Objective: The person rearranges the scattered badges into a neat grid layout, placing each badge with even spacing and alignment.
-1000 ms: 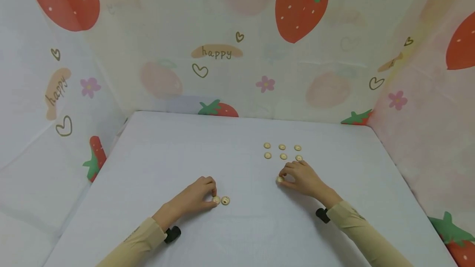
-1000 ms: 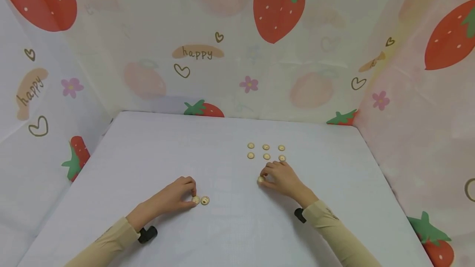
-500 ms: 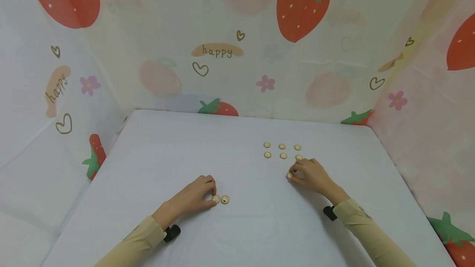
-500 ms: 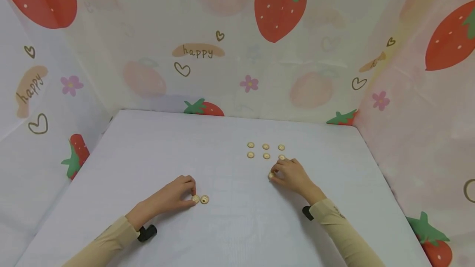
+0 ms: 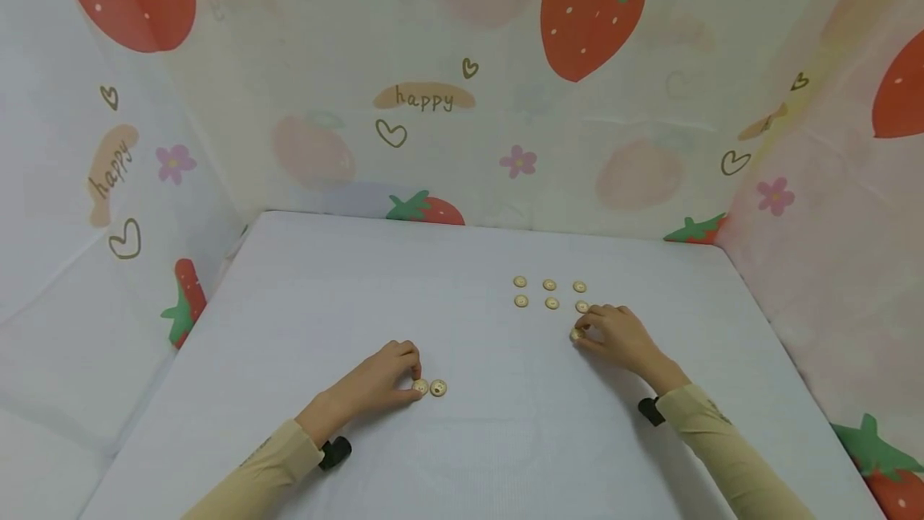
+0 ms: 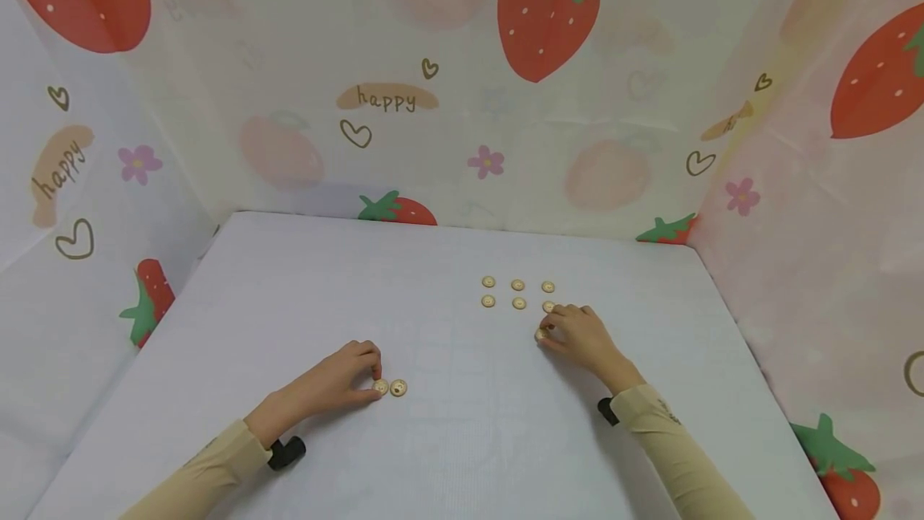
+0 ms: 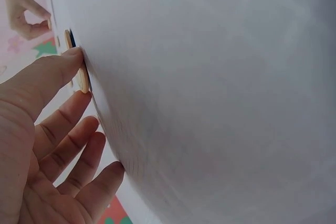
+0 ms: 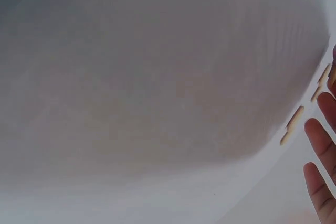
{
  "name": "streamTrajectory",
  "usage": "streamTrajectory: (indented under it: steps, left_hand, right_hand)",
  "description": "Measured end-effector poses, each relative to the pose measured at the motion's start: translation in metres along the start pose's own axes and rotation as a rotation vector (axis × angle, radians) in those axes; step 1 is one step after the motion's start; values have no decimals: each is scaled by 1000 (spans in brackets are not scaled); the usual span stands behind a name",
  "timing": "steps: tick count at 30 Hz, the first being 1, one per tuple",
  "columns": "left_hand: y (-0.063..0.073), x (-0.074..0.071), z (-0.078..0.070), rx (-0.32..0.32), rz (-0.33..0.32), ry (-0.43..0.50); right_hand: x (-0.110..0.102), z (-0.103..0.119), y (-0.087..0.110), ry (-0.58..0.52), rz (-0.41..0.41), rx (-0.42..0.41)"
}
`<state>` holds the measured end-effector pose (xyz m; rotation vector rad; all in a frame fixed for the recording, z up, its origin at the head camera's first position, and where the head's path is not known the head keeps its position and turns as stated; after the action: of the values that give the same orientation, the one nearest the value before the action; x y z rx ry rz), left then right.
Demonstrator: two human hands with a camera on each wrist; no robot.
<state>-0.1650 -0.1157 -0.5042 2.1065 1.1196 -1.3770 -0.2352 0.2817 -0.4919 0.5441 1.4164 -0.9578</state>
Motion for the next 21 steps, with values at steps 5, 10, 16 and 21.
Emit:
streamTrajectory:
  steps: [5, 10, 16, 21]
  left_hand:
    - [0, 1, 0, -2, 0, 0]
    - [0, 1, 0, -8, 2, -2]
    - [1, 1, 1, -15, 6, -9]
    - [1, 1, 0, -17, 5, -24]
  right_hand:
    - [0, -5, 1, -1, 3, 22]
    - [-2, -7, 0, 5, 21, 43]
    - [-4, -12, 1, -2, 9, 54]
    - [-2, -16, 3, 2, -4, 55]
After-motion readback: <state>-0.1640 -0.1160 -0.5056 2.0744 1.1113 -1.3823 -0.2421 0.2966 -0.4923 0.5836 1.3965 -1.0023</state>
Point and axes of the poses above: each hand's wrist, its own y-axis away from the middle knuckle, its own x-axis out of the palm, z = x × y, the point moved 2 cm from there along -y, towards the middle knuckle, and after that the axes turned 2 degrees about -y, right-handed, at the moved point
